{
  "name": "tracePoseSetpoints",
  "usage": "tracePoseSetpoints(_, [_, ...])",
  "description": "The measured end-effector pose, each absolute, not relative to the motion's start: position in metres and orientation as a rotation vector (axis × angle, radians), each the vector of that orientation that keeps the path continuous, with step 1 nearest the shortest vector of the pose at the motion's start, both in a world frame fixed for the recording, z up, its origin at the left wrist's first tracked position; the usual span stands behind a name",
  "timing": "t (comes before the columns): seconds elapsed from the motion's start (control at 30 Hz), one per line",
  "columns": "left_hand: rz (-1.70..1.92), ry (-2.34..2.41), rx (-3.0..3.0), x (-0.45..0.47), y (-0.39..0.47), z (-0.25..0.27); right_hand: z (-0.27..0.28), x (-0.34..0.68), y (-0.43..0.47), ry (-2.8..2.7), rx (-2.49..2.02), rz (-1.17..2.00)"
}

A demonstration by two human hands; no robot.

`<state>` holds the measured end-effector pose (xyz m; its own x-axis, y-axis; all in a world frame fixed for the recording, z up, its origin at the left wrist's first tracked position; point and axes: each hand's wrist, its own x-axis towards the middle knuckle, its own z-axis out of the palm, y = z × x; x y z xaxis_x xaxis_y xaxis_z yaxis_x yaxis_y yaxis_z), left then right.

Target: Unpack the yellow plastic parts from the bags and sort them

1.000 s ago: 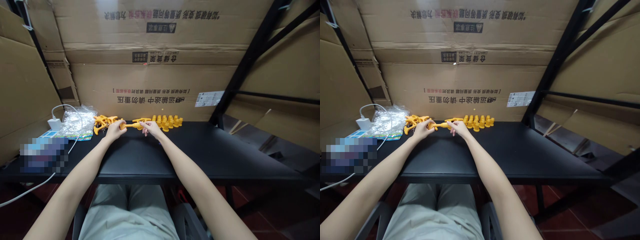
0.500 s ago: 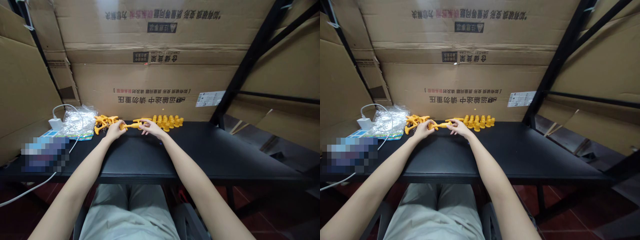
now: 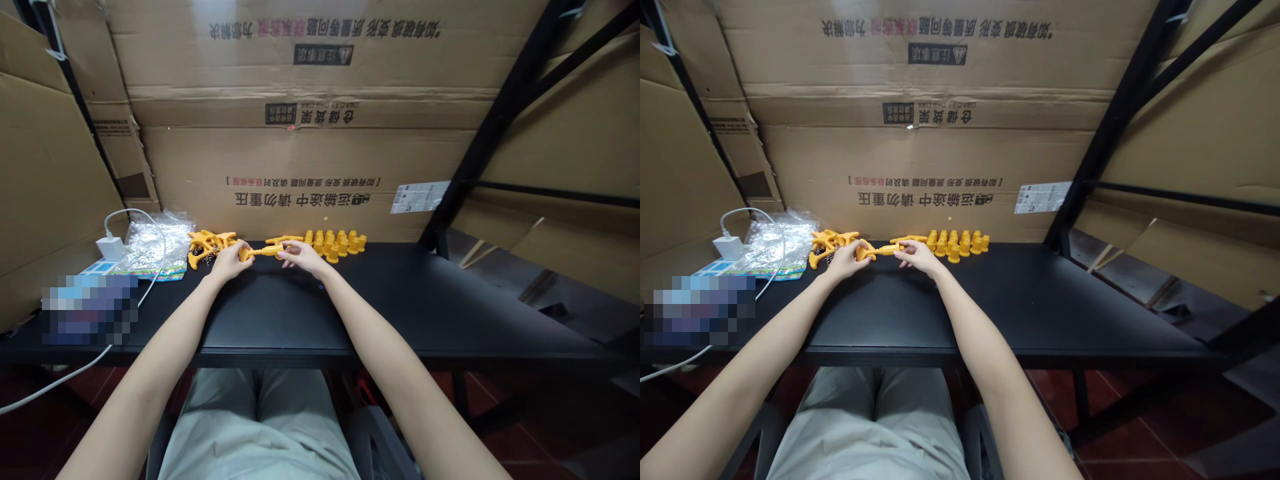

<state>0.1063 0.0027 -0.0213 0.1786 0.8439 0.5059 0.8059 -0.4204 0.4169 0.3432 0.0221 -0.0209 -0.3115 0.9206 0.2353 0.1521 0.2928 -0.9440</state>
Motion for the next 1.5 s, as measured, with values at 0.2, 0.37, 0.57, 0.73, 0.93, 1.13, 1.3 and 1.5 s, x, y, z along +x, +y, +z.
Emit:
tracePoseSetpoints(0.2, [1.075, 1.672, 2.395, 0.107, 0.002, -0.020, -0.021, 0.342, 0.022, -1.663, -1.014, 1.120])
tracePoseSetpoints(0.37, [1.088, 1.680, 2.428, 0.107, 0.002, -0.021, -0.023, 0.342, 0.022, -1.640, -1.008, 1.138])
tracePoseSetpoints(0.57, [1.099, 1.690, 2.438, 0.107, 0.001, -0.020, -0.022, 0.340, 0.019, -1.626, -0.991, 1.139])
tracePoseSetpoints(0.73, [1.075, 1.716, 2.433, 0.108, -0.001, -0.019, -0.022, 0.339, 0.017, -1.610, -0.974, 1.141])
tracePoseSetpoints(0.93, [1.043, 1.750, 2.462, 0.108, -0.002, -0.018, -0.020, 0.338, 0.014, -1.586, -0.972, 1.153])
tracePoseSetpoints(1.13, [1.065, 1.783, 2.521, 0.110, -0.002, -0.020, -0.022, 0.337, 0.015, -1.559, -0.946, 1.167])
tracePoseSetpoints(1.3, [1.072, 1.805, 2.524, 0.111, -0.003, -0.020, -0.021, 0.334, 0.013, -1.533, -0.964, 1.187])
tracePoseSetpoints(1.5, [1.075, 1.834, 2.541, 0.113, -0.005, -0.019, -0.017, 0.332, 0.011, -1.467, -1.011, 1.231])
